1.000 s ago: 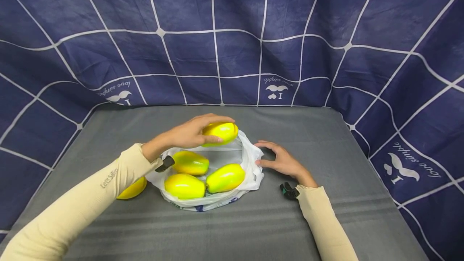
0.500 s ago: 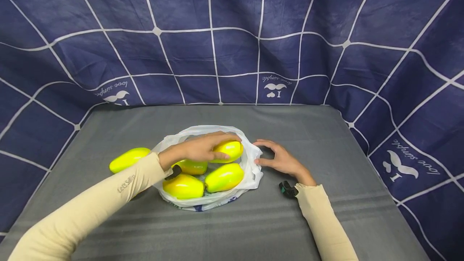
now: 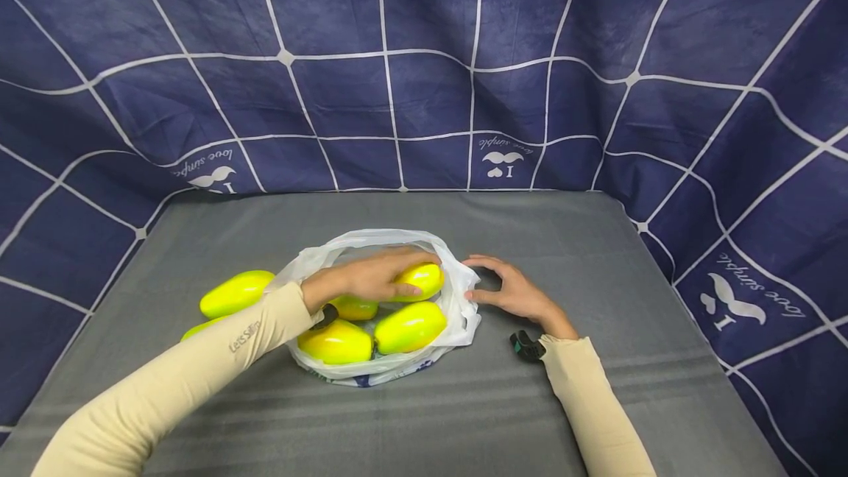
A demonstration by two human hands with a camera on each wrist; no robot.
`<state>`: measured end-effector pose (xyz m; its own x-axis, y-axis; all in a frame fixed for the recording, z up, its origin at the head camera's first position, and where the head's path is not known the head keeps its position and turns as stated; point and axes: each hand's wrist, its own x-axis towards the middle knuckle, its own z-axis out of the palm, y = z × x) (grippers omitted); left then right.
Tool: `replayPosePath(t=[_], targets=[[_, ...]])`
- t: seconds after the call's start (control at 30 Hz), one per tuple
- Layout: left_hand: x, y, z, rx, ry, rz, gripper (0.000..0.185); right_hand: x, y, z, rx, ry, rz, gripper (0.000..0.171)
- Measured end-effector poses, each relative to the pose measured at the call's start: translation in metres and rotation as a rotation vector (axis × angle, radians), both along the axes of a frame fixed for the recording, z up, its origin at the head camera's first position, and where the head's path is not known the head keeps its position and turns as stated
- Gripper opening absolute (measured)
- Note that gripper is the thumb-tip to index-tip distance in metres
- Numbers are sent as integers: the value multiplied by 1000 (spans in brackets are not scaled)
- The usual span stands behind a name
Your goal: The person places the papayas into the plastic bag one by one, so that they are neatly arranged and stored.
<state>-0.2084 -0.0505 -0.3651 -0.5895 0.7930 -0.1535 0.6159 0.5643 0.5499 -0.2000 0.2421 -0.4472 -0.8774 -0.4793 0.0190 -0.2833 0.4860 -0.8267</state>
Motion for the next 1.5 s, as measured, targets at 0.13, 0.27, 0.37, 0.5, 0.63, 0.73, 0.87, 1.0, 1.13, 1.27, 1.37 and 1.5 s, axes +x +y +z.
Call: replayPosePath(t=[0.13, 0.27, 0.37, 0.5, 0.63, 0.73, 0.87, 1.0, 1.13, 1.27, 1.37, 1.5], targets=[[2, 1, 0, -10, -3, -16, 56, -1, 0, -1, -1, 23, 12, 61], [2, 0, 1, -80, -42, -14, 59, -1, 0, -1, -2, 18, 14, 61], [3, 0, 1, -126, -55, -15, 60, 0, 0, 0, -4, 9, 8, 61], [3, 0, 0, -137, -59, -34, 60, 0, 0, 0, -3, 12, 11, 61], [3, 1, -1, -142, -59, -56, 59, 1, 0, 0, 0, 13, 13, 61], [3, 2, -2, -152, -50, -60, 59, 1, -1, 0, 2, 16, 8, 60], [3, 3, -1, -178, -46, -59, 59, 1, -1, 0, 5, 17, 7, 61], [4, 4, -1, -201, -37, -65, 60, 0, -1, 0, 1, 7, 5, 60], [6, 5, -1, -222, -33, -49, 61, 0, -1, 0, -4, 7, 12, 57], [7, 5, -1, -235, -40, -27, 61, 0, -1, -1, -3, 10, 13, 57], [7, 6, -1, -232, -36, -30, 61, 0, -1, -1, 1, 13, 13, 57], [7, 6, -3, -228, -33, -32, 60, 0, 0, -2, 1, 13, 12, 57]])
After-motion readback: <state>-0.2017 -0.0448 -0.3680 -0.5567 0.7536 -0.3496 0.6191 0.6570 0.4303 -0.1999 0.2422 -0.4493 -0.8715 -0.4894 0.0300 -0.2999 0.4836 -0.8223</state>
